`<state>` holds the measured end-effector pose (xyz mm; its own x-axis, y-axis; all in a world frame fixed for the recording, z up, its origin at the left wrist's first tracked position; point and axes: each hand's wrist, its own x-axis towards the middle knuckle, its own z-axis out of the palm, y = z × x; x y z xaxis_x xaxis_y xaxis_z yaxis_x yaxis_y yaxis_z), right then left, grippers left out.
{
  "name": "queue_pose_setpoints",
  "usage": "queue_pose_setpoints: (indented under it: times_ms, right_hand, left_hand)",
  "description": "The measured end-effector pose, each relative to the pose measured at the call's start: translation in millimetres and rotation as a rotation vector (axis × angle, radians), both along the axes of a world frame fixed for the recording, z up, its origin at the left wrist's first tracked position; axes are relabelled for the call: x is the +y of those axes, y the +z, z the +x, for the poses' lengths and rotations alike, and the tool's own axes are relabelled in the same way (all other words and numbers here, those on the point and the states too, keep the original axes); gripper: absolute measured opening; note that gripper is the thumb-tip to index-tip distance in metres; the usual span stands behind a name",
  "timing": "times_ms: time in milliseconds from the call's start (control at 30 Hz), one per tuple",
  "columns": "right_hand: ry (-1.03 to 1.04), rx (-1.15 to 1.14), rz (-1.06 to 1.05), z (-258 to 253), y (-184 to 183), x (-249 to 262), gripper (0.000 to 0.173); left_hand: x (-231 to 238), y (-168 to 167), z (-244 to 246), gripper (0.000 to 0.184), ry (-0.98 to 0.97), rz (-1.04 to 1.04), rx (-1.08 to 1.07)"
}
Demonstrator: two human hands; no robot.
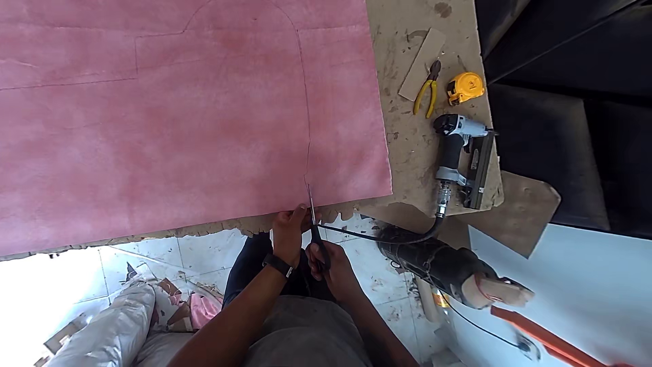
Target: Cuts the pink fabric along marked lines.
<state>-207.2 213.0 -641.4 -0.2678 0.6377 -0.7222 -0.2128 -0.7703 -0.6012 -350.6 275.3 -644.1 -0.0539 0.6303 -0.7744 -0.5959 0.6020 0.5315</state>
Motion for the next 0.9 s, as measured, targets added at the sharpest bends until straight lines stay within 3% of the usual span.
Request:
queue_pose_setpoints:
  times_ms: [133, 367, 533, 900]
  right_hand:
    - [-0.006, -0.022, -0.015, 1.1, 1.6, -1.1, 0.042]
    - [0.001, -0.044, -0.007, 4.5, 8.6, -2.3, 0.041]
    - [0.012, -0.047, 0.002, 7.1, 15.4, -0.8, 0.040]
    - [0.066, -0.070, 0.005, 4.9, 13.0, 38.1, 0.045]
  left_hand:
    - [-2.5, -2.3, 0.4, 0.032, -0.012, 0.024, -0.032]
    - [-4.8, -11.4, 4.4, 0.059, -0.102, 0.114, -0.339]
    - [0.2, -13.9, 10.2, 0.052, 0.011, 0.163, -0.535]
    - [-3.3, -14.7, 9.0, 0.046, 0.022, 0.104, -0.406]
